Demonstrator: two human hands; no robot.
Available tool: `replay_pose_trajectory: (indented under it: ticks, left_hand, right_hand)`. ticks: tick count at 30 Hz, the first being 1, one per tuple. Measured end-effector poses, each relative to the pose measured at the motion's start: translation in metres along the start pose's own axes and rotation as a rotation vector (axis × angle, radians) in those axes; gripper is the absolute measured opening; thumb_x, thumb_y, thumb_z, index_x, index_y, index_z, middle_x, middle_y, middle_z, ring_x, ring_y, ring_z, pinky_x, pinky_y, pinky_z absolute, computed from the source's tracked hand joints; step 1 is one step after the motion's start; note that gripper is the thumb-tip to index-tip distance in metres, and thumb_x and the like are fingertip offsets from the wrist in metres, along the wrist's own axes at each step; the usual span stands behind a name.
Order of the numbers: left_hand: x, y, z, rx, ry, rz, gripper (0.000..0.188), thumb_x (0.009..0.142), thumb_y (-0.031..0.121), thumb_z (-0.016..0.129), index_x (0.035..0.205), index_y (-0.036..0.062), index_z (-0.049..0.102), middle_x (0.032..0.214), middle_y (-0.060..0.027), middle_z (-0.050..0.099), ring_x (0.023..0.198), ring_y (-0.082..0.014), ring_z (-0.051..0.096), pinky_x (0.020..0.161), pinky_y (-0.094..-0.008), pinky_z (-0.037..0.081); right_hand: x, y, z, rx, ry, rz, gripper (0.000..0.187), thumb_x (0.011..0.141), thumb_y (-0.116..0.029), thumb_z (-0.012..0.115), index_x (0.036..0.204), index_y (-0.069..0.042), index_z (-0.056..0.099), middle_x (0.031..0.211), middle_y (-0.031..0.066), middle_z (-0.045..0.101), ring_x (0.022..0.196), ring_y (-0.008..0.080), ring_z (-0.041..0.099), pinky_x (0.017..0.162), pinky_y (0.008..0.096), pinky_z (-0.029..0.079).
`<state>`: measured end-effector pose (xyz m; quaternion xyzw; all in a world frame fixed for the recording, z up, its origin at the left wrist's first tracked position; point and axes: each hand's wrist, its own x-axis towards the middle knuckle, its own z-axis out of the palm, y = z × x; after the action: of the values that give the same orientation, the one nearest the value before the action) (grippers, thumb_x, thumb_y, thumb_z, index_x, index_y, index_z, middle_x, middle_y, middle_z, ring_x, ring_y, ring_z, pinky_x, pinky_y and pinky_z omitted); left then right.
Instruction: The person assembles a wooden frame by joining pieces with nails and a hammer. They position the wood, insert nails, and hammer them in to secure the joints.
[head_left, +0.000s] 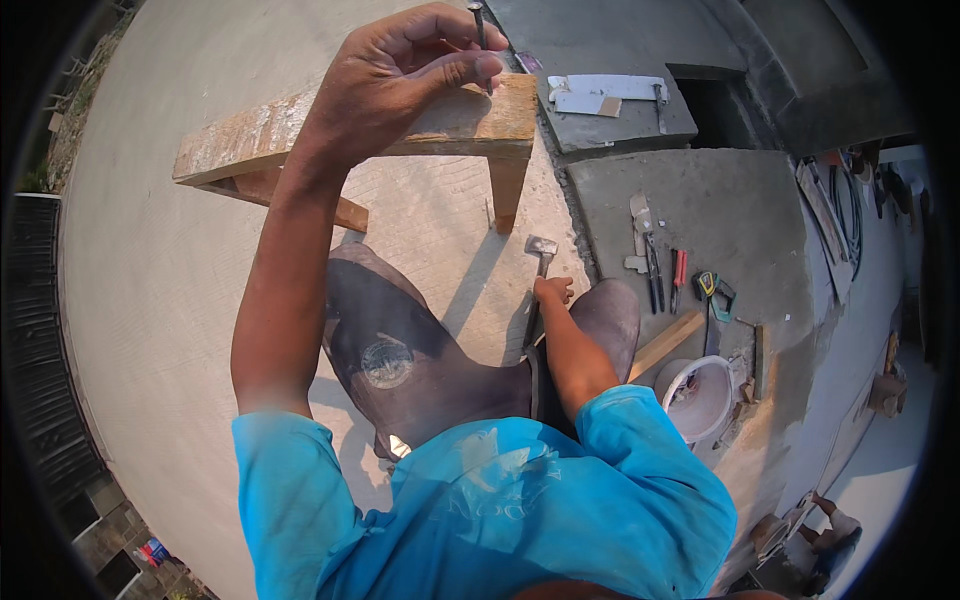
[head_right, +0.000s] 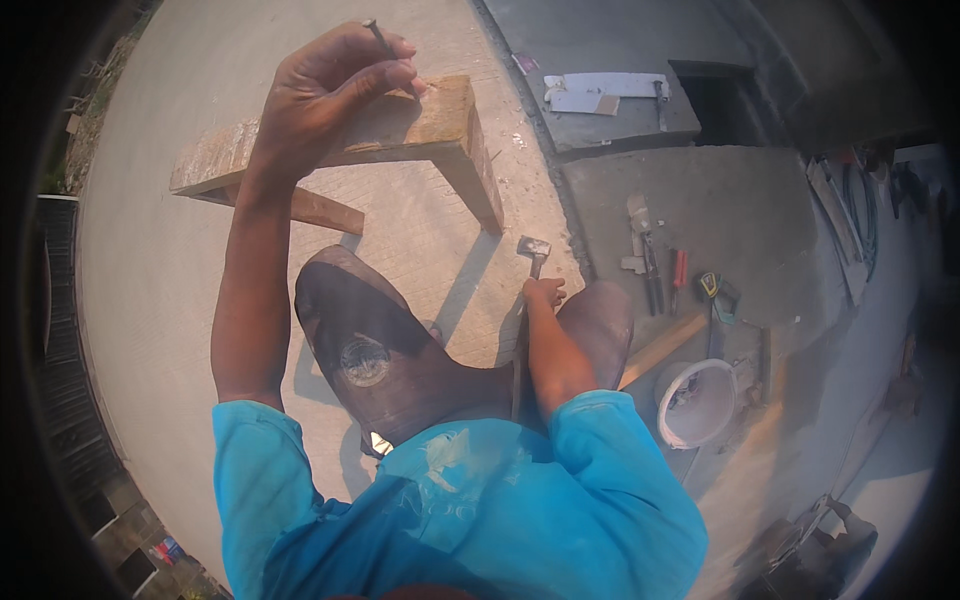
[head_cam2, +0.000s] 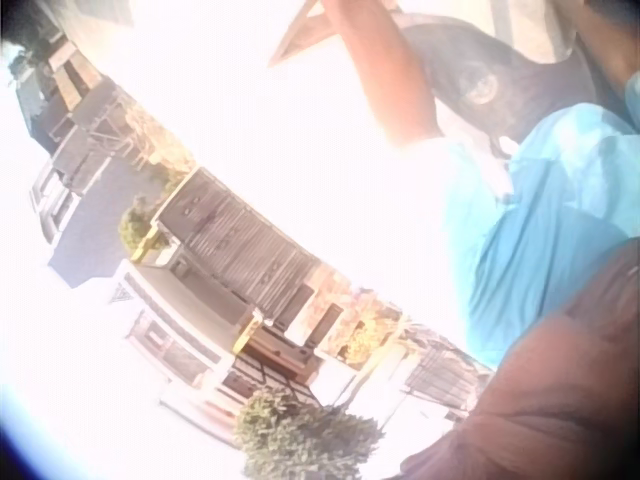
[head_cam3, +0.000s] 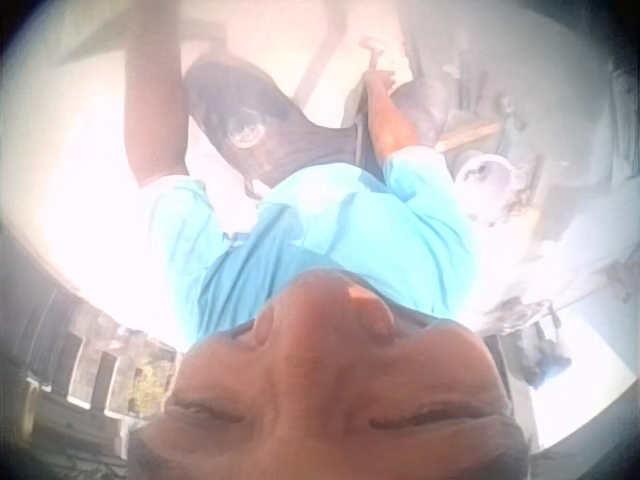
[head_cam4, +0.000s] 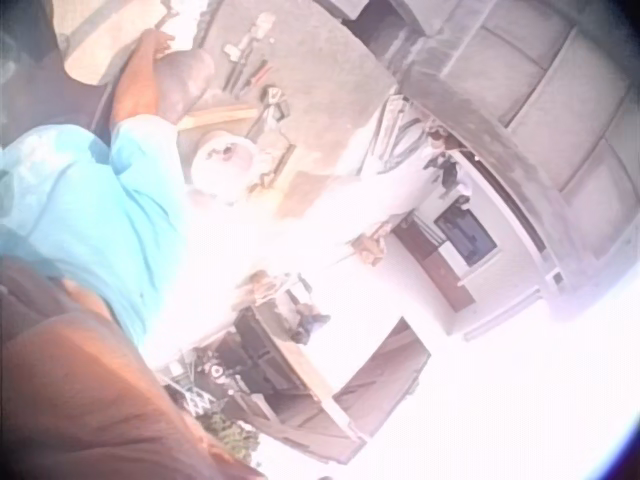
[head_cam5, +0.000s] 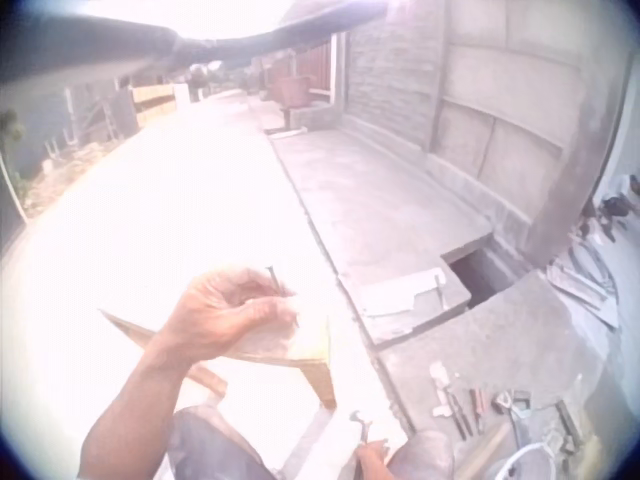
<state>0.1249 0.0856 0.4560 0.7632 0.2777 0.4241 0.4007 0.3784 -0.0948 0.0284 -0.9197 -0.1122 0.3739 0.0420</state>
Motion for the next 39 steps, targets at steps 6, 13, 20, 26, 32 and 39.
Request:
replay_pose_trajectory:
  ticks: [6, 13, 20, 26, 32, 39]
  left_hand:
    - [-0.002, 0.002, 0.001, -0.090, -0.016, -0.008, 0.014, 0.094, 0.015, 0.075, 0.101, 0.0036, 0.076, 0.105, -0.0068, 0.076, 0.099, -0.0138, 0.072, 0.090, -0.0293, 0.060]
    - [0.007, 0.008, 0.011, -0.098, -0.014, -0.021, 0.014, 0.094, 0.015, 0.074, 0.102, 0.0041, 0.076, 0.101, -0.0051, 0.074, 0.093, -0.0149, 0.073, 0.084, -0.0300, 0.063]
    - [-0.002, 0.005, 0.004, -0.031, -0.012, -0.024, 0.018, 0.098, 0.017, 0.071, 0.109, 0.0041, 0.076, 0.102, -0.0032, 0.075, 0.094, -0.0123, 0.071, 0.084, -0.0274, 0.059]
    - [0.005, 0.014, 0.011, 0.045, -0.028, 0.023, 0.018, 0.098, 0.018, 0.070, 0.108, 0.0051, 0.077, 0.102, -0.0017, 0.076, 0.093, -0.0112, 0.070, 0.085, -0.0282, 0.057]
    - [0.004, 0.014, 0.014, 0.018, -0.010, 0.010, 0.019, 0.099, 0.020, 0.070, 0.109, 0.0050, 0.077, 0.097, -0.0022, 0.077, 0.090, -0.0105, 0.071, 0.082, -0.0276, 0.057]
    - [0.003, 0.012, 0.013, 0.041, 0.016, 0.051, 0.021, 0.098, 0.022, 0.071, 0.110, 0.0048, 0.077, 0.095, -0.0035, 0.077, 0.089, -0.0099, 0.071, 0.079, -0.0277, 0.058]
  right_hand:
    - [0.007, 0.020, 0.012, -0.295, -0.080, -0.324, 0.060, 0.091, -0.024, 0.071, 0.133, -0.001, 0.035, 0.133, 0.0262, 0.055, 0.118, 0.0405, 0.064, 0.098, 0.0501, 0.054]
    - [0.026, 0.005, 0.012, 0.255, -0.048, -0.350, 0.041, 0.094, -0.020, 0.057, 0.124, 0.003, 0.040, 0.107, 0.0265, 0.064, 0.103, 0.0408, 0.069, 0.084, 0.0491, 0.055]
    - [-0.101, -0.037, -0.193, 0.778, -0.583, -0.670, 0.043, 0.104, -0.028, 0.058, 0.137, -0.008, 0.040, 0.070, -0.0029, 0.046, 0.047, 0.0062, 0.042, 0.040, 0.0257, 0.035]
    - [-0.250, -0.063, -0.356, 0.472, -0.325, -1.300, 0.053, 0.109, -0.037, 0.050, 0.151, -0.007, 0.039, 0.072, -0.0027, 0.047, 0.058, 0.0050, 0.045, 0.054, 0.0225, 0.039]
    - [-0.320, -0.094, -0.412, 0.142, -0.155, -1.521, 0.049, 0.109, -0.035, 0.049, 0.149, -0.008, 0.042, 0.077, 0.0041, 0.058, 0.067, 0.0097, 0.051, 0.063, 0.0280, 0.041]
    - [-0.342, -0.134, -0.413, -0.156, 0.021, -1.709, 0.050, 0.108, -0.032, 0.051, 0.150, -0.008, 0.042, 0.077, 0.0064, 0.058, 0.061, 0.0146, 0.050, 0.062, 0.0317, 0.040]
